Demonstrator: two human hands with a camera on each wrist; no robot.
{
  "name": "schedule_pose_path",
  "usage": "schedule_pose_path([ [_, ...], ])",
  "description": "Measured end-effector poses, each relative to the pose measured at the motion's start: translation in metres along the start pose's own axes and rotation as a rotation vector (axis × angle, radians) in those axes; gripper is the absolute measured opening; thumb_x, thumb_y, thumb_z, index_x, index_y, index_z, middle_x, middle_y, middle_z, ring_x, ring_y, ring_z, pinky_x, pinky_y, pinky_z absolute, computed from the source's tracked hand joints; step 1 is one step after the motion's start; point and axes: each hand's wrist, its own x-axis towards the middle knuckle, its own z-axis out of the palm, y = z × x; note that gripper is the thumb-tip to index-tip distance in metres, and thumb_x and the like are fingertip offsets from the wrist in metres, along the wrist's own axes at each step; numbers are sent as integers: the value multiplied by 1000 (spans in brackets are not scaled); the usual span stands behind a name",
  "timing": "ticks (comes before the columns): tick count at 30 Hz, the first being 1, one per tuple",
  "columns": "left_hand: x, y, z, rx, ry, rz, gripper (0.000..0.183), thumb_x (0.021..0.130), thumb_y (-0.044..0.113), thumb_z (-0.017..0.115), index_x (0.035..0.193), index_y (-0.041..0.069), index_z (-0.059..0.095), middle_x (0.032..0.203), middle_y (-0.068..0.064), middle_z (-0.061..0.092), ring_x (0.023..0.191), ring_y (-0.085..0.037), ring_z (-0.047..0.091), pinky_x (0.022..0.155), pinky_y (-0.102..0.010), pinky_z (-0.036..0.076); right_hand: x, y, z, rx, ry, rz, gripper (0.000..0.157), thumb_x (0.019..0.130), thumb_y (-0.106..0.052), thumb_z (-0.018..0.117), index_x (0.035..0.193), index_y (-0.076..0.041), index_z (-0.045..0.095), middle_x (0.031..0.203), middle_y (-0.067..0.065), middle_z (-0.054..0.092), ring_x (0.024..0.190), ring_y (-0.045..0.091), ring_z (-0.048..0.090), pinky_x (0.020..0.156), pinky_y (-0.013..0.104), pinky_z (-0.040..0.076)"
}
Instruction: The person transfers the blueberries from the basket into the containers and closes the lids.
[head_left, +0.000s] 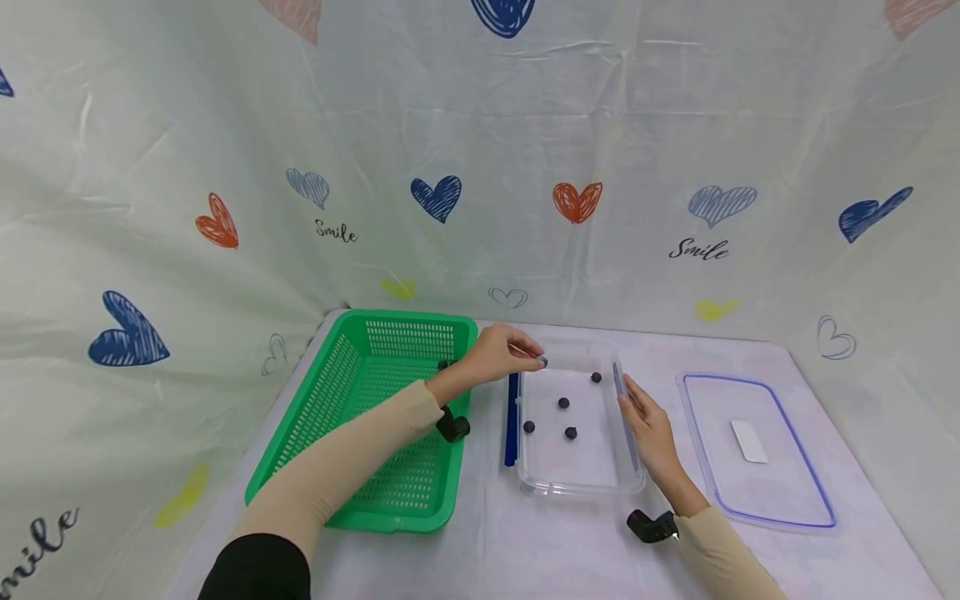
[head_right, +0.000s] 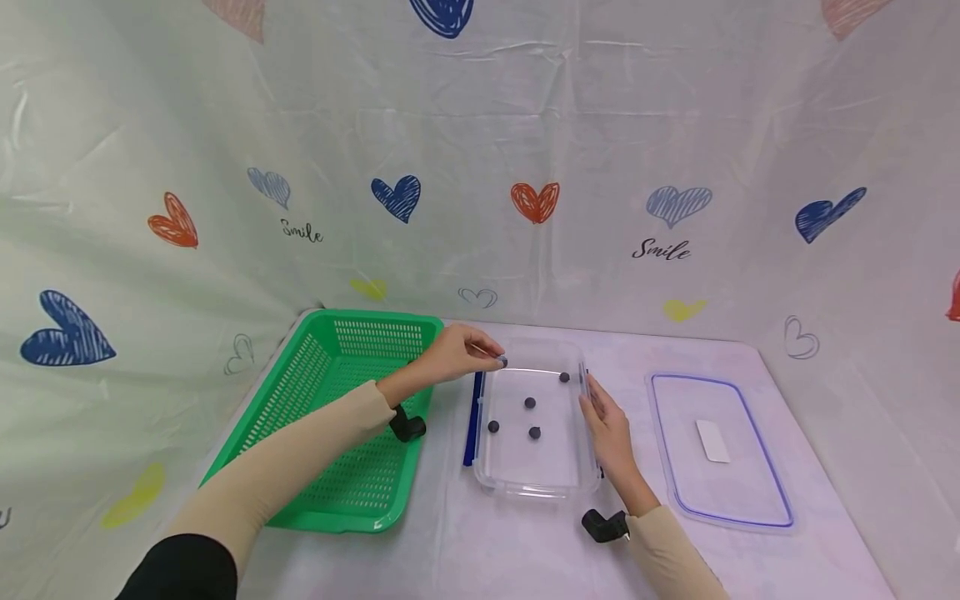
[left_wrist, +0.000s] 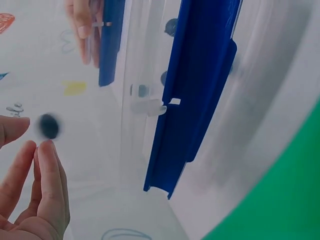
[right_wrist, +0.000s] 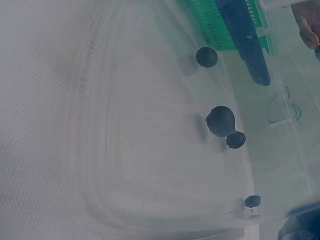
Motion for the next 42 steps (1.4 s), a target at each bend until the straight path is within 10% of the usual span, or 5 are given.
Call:
schedule_pose_path([
  [18, -7, 0, -24, -27, 69, -2, 17, 88, 13, 78, 104, 5, 78, 101, -4, 74, 90, -16, 68, 78, -26, 57, -1, -2, 1, -14, 1, -2, 56, 108, -29, 47, 154, 0, 34, 154, 24, 35, 140, 38, 37, 106, 43, 34],
  [32, -22, -35, -60, -229, 208, -108, 27, 91, 16, 76, 114, 2, 73, 110, -11, 72, 101, -23, 68, 91, -41, 55, -2, -4, 1, -18, 3, 11, 55, 108, -27, 48, 154, 0, 34, 154, 24, 34, 140, 38, 36, 106, 43, 34],
  [42, -35, -67, -76, -186, 282, -169, 36, 90, 22, 78, 117, 0, 71, 114, -13, 70, 108, -27, 65, 94, -45, 53, -1, -3, 2, -10, 4, 2, 56, 108, -27, 48, 153, 2, 33, 155, 24, 33, 141, 38, 35, 105, 41, 34],
])
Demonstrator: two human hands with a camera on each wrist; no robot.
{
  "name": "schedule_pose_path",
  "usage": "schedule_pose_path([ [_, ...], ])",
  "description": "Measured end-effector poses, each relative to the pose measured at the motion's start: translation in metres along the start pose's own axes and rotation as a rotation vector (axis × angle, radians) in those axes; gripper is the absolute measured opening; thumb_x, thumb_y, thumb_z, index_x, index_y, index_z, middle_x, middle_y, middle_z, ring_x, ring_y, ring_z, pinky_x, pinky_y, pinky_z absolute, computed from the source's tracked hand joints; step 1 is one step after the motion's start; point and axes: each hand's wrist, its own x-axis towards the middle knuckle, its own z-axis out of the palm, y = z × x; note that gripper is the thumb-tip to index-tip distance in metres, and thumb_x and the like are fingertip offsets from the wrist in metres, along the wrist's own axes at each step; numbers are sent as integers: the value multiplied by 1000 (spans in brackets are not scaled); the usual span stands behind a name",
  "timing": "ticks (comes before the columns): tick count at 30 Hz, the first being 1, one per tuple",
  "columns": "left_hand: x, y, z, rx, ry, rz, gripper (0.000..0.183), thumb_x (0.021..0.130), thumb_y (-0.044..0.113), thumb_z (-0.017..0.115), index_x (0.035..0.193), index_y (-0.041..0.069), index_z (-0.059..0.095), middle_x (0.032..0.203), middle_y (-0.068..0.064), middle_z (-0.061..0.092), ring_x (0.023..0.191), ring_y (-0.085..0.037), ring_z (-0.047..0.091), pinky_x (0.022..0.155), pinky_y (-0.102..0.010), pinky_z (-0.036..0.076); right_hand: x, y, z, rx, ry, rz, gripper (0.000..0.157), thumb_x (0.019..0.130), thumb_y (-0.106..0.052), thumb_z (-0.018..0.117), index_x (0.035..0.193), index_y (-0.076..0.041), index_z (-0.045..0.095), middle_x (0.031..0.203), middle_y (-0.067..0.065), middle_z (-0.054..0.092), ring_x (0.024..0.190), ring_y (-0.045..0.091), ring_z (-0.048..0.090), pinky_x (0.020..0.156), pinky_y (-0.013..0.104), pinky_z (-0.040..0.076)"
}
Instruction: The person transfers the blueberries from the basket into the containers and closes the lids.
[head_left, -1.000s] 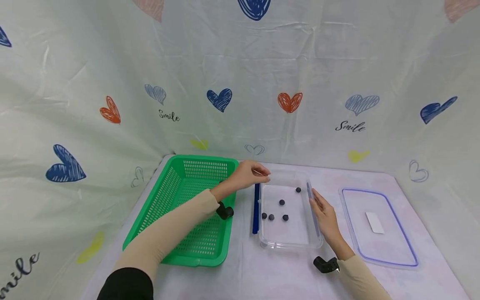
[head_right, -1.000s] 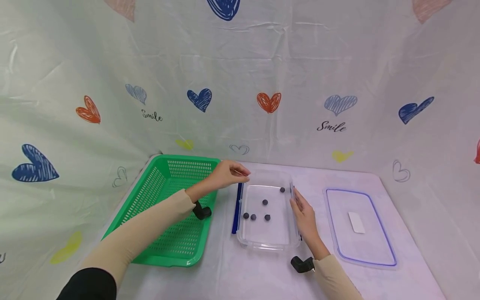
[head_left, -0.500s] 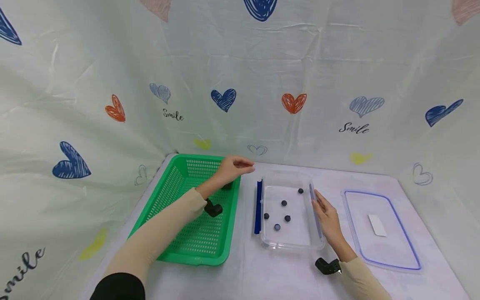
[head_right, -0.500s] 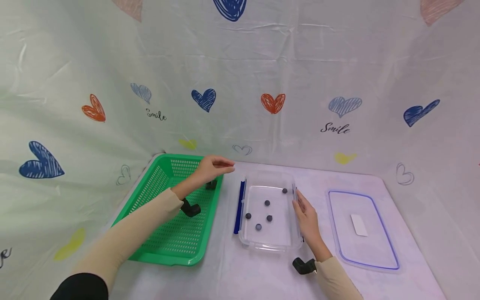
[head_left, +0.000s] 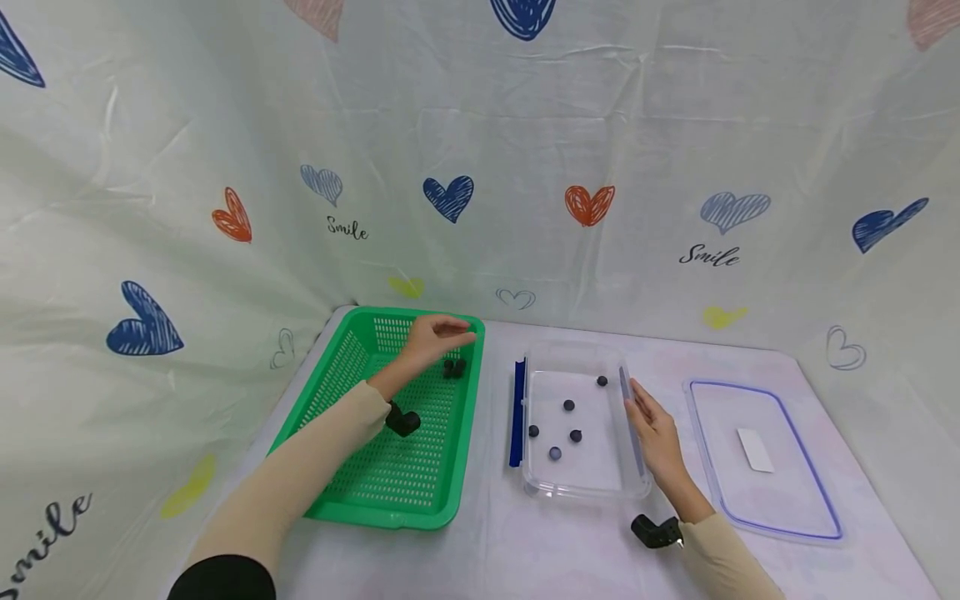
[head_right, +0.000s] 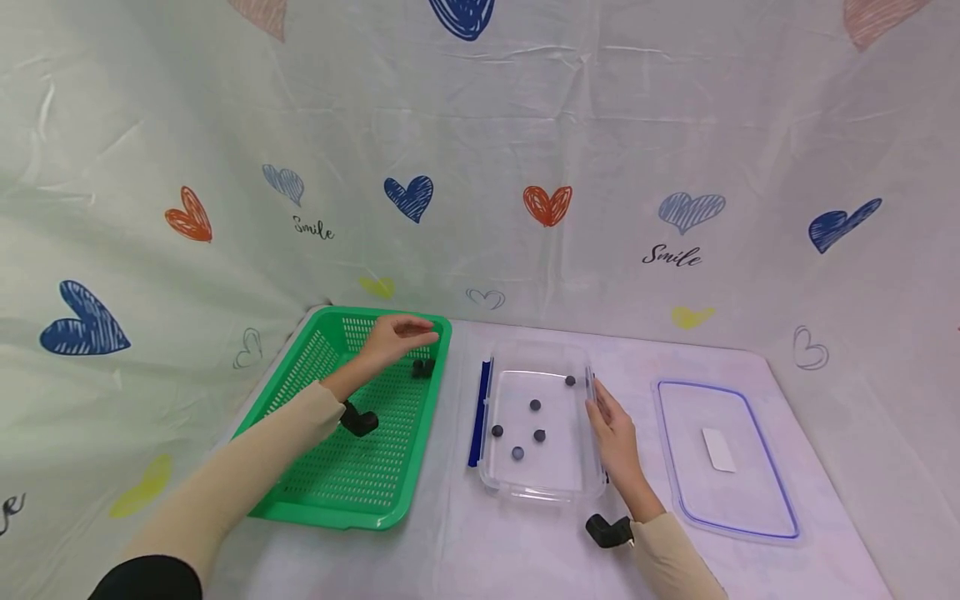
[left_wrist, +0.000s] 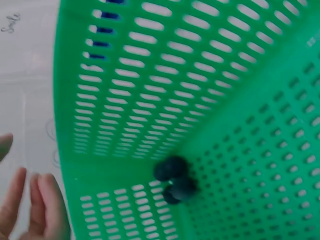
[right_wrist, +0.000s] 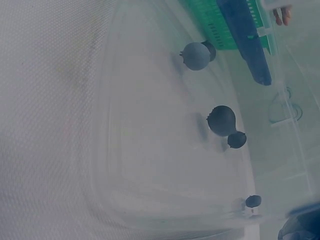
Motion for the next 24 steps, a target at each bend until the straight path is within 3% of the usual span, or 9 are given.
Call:
schedule_pose_path([
  [4, -2, -10, -6, 81, 73, -59, 36, 89, 30, 78, 113, 3, 73, 114, -11, 70, 107, -27, 63, 92, -45, 52, 0, 0, 0, -4, -1, -7, 56, 108, -28, 47, 153, 2, 33, 154, 25, 33, 140, 39, 35, 105, 40, 34],
  [10, -3, -21, -10, 74, 117, -125, 34, 88, 30, 79, 108, 2, 74, 105, -14, 72, 96, -33, 68, 88, -52, 54, 0, 0, 0, -6, 0, -2, 56, 108, -28, 48, 154, 1, 34, 154, 25, 34, 140, 38, 36, 103, 23, 35],
  [16, -4, -33, -11, 149, 150, -133, 32, 89, 29, 78, 105, 1, 75, 102, -14, 72, 95, -29, 67, 82, -45, 56, 0, 0, 0, 1, 3, -4, 55, 108, -27, 48, 154, 1, 34, 154, 25, 34, 140, 39, 36, 106, 39, 34],
  [24, -6, -46, -12, 220, 163, -160, 33, 88, 30, 79, 102, -1, 75, 97, -16, 73, 90, -32, 68, 76, -42, 57, 0, 0, -1, -2, 1, 3, 56, 108, -27, 48, 154, 0, 33, 154, 25, 34, 139, 39, 37, 105, 40, 34],
])
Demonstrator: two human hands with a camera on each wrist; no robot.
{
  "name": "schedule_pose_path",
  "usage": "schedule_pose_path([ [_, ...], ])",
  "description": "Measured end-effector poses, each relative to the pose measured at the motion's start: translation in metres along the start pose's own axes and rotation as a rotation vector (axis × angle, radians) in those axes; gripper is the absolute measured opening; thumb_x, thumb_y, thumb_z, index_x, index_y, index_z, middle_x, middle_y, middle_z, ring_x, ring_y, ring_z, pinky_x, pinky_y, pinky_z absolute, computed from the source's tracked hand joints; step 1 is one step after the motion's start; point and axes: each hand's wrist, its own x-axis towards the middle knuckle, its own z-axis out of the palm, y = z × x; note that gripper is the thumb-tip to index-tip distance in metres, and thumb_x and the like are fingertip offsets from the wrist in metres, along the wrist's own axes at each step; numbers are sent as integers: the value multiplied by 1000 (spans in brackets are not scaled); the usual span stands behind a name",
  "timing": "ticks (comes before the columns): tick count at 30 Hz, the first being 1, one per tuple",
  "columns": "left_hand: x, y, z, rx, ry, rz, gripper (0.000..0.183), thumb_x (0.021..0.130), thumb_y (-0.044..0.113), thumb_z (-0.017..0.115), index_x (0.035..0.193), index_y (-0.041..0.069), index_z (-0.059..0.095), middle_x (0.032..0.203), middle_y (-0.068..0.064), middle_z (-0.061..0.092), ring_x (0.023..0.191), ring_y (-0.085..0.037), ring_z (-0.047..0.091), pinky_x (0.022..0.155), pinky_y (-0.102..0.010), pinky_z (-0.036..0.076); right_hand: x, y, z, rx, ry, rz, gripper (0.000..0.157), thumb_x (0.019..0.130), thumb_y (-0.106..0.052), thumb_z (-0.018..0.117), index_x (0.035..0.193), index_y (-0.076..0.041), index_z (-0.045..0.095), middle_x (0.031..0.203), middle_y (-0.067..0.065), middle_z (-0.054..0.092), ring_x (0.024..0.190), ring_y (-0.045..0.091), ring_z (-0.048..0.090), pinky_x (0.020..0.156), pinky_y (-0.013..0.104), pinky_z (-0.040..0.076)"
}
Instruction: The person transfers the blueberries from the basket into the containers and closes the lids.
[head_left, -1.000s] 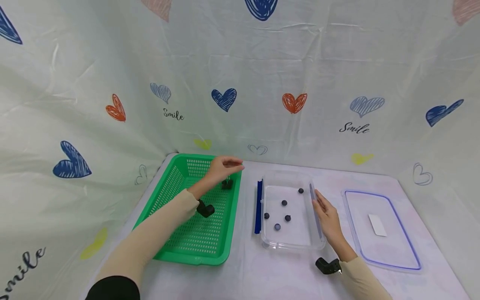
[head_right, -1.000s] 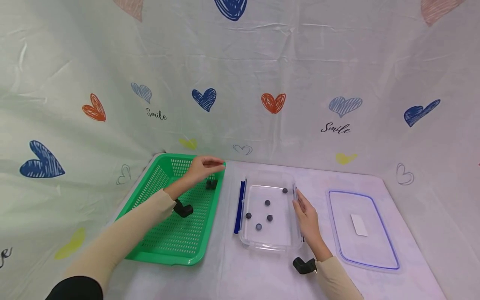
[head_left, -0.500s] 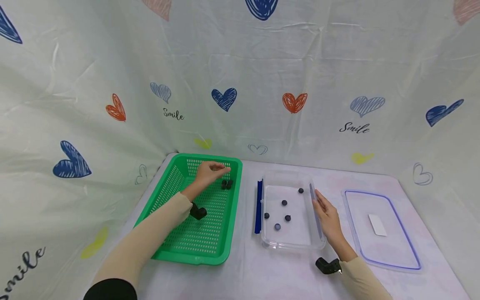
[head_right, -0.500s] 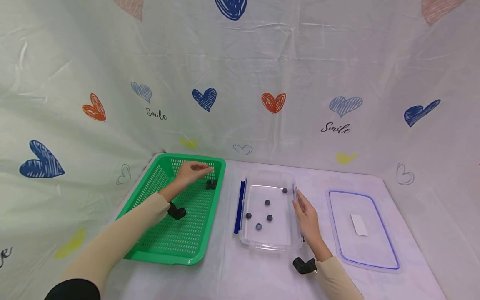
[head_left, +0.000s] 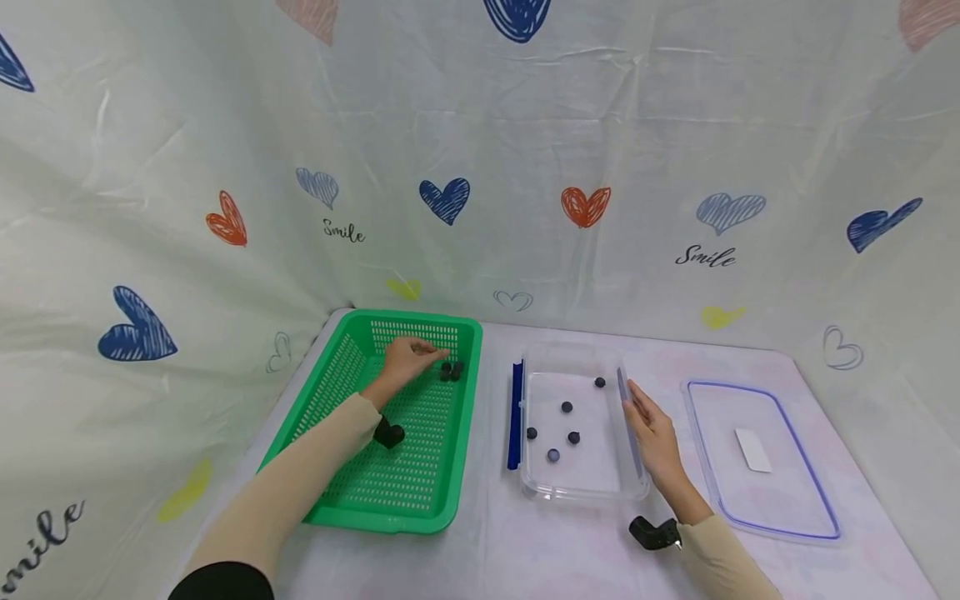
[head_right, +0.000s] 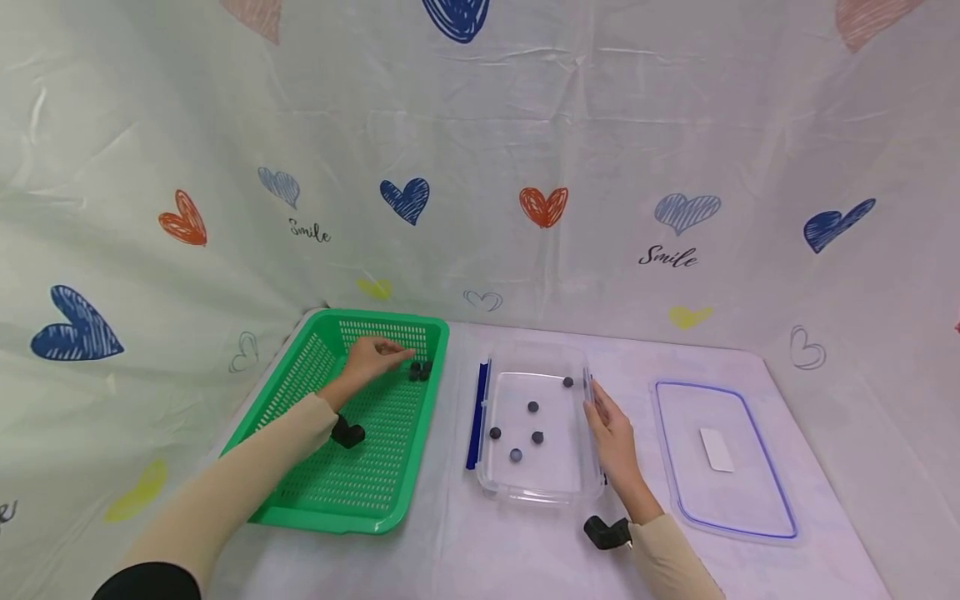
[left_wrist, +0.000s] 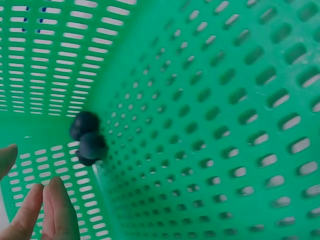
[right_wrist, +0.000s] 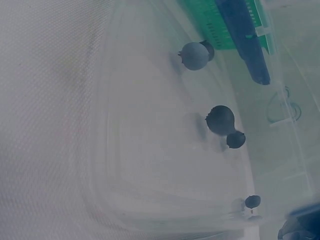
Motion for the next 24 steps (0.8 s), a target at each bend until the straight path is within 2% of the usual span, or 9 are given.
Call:
schedule_pose_path([
  [7, 3, -12, 6, 16, -21, -48, 35, 87, 32, 80, 102, 0, 76, 88, -16, 74, 75, -25, 70, 66, -33, 56, 0, 1, 0, 5, -2, 6, 56, 108, -27, 48, 154, 0, 33, 155, 24, 33, 141, 38, 35, 107, 43, 33],
  [12, 5, -17, 10, 26, -40, -83, 35, 87, 33, 80, 102, 2, 76, 81, -11, 73, 78, -29, 71, 71, -35, 57, 0, 0, 0, 19, -3, 22, 56, 108, -28, 49, 154, -1, 33, 155, 23, 34, 141, 37, 35, 108, 42, 33],
  [16, 6, -19, 13, 41, -36, -110, 33, 87, 31, 80, 102, 2, 76, 73, -7, 72, 73, -27, 73, 73, -34, 57, 0, 2, 2, 20, -4, 23, 56, 108, -28, 49, 154, -1, 33, 155, 22, 34, 142, 36, 35, 107, 40, 33],
  [18, 7, -19, 15, 39, -29, -116, 32, 86, 29, 81, 102, 2, 76, 69, -6, 71, 70, -25, 73, 74, -33, 57, 1, 1, 1, 17, -3, 14, 56, 108, -27, 49, 154, 0, 33, 155, 22, 34, 141, 36, 35, 107, 36, 34],
  [24, 8, -23, 17, 30, -41, -99, 31, 86, 26, 82, 100, 0, 76, 68, -7, 72, 69, -24, 73, 75, -32, 58, 0, 1, 1, 37, -3, -13, 55, 108, -27, 49, 153, 1, 34, 155, 23, 34, 142, 36, 34, 99, 11, 33],
])
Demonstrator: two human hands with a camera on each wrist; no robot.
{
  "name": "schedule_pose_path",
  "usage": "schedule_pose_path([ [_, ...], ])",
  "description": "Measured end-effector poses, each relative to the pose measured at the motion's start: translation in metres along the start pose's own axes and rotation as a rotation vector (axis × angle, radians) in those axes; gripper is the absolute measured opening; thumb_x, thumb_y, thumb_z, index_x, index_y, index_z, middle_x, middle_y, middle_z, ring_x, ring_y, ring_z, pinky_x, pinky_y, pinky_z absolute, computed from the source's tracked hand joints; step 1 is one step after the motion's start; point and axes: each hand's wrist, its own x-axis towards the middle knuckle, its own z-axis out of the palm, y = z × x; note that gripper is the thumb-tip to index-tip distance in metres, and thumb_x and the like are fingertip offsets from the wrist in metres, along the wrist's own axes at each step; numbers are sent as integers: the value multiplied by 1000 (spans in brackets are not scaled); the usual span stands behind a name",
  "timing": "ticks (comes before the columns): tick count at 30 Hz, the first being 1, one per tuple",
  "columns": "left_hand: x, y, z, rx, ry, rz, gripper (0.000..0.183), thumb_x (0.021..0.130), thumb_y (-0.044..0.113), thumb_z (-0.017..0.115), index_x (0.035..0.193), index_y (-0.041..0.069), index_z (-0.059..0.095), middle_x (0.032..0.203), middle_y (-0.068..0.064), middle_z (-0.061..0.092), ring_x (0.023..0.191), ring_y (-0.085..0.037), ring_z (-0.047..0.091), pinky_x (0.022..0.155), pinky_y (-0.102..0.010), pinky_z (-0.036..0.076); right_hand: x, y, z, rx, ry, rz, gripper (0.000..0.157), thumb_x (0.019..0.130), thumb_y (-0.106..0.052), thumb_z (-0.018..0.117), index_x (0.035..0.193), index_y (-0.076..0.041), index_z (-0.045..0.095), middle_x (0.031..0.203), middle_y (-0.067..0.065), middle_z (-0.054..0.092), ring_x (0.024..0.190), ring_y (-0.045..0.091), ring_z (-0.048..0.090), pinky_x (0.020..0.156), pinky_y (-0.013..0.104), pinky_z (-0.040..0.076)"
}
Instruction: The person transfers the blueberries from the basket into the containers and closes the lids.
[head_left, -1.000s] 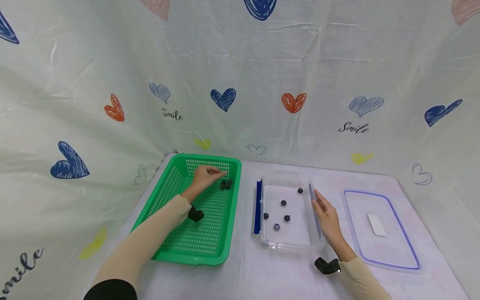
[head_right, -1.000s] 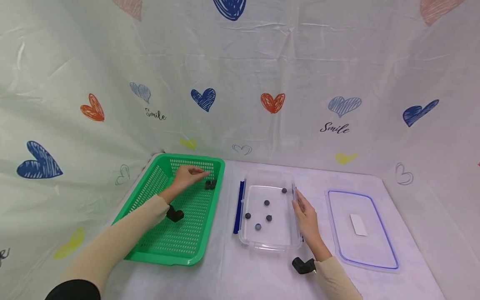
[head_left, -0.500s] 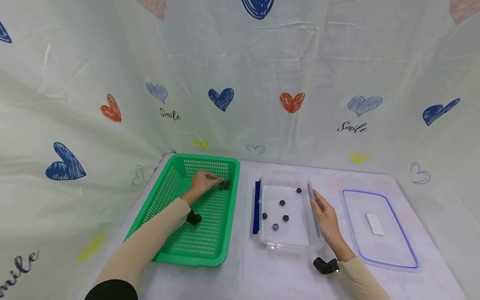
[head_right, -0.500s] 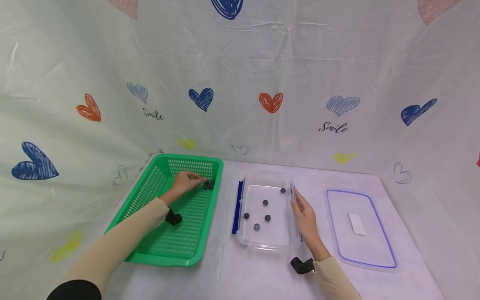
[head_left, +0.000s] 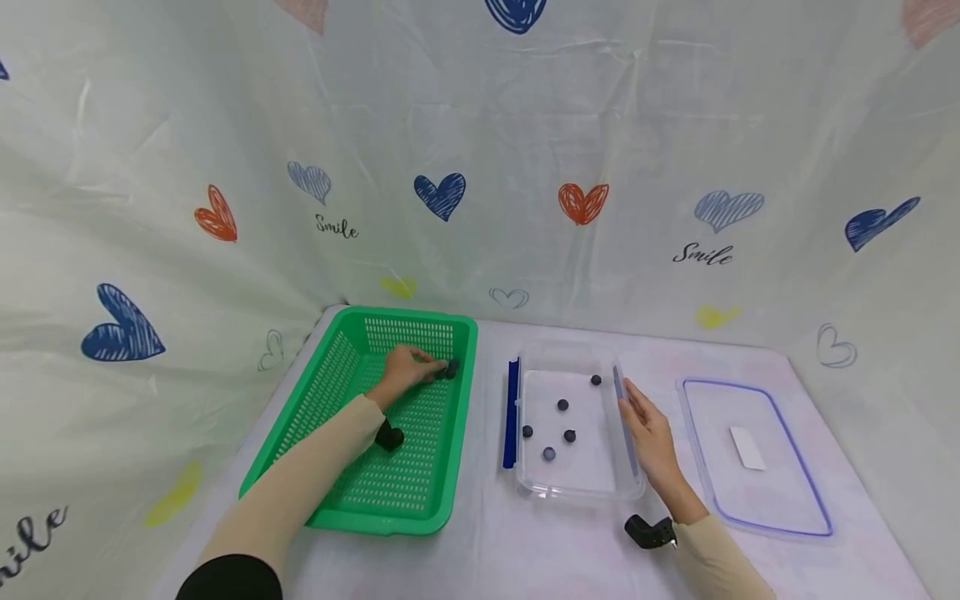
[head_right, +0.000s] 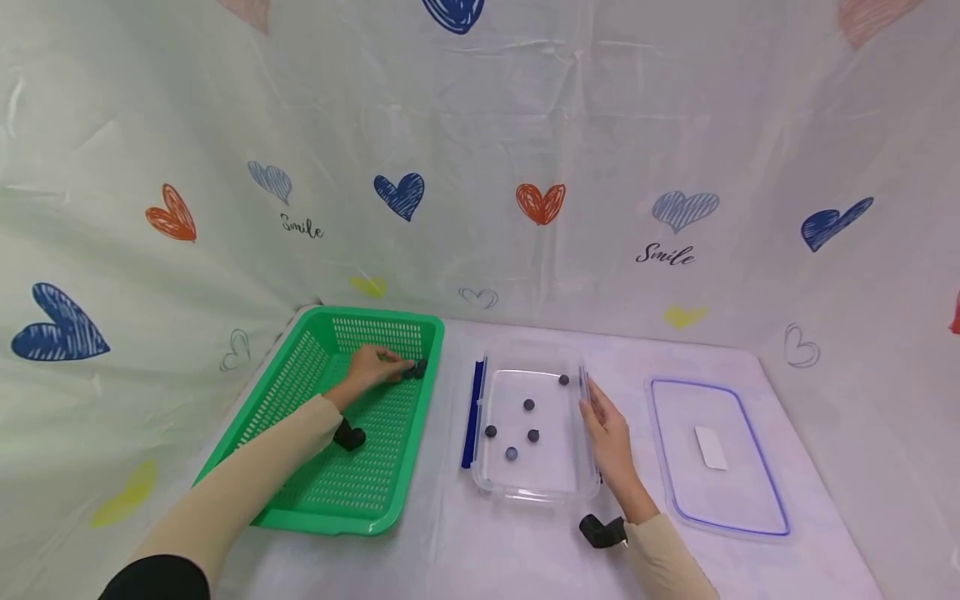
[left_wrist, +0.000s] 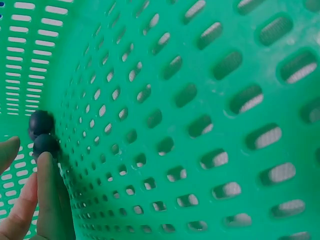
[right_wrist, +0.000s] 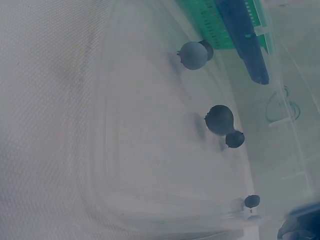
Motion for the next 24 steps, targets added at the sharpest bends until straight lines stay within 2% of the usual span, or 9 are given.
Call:
schedule_pose_path([
  [7, 3, -3, 1, -8, 2, -8, 28, 85, 25, 83, 95, 0, 76, 69, -7, 72, 66, -21, 72, 67, -25, 56, 1, -2, -1, -21, -6, 16, 56, 108, -28, 48, 154, -1, 33, 155, 21, 34, 142, 35, 34, 101, 13, 33],
  [15, -2, -1, 3, 0, 5, 18, 21, 86, 20, 81, 88, -1, 77, 67, -7, 72, 62, -17, 71, 69, -29, 57, -2, -5, -2, 12, -2, -8, 53, 108, -21, 48, 153, 2, 33, 153, 26, 34, 140, 38, 35, 96, 6, 32],
  [24, 0, 0, 5, 38, 14, -19, 24, 86, 22, 82, 91, -1, 77, 71, -9, 73, 68, -22, 72, 76, -36, 58, 0, -1, -1, -6, 1, -5, 54, 108, -25, 48, 153, 2, 34, 153, 25, 36, 139, 37, 37, 95, 6, 34],
])
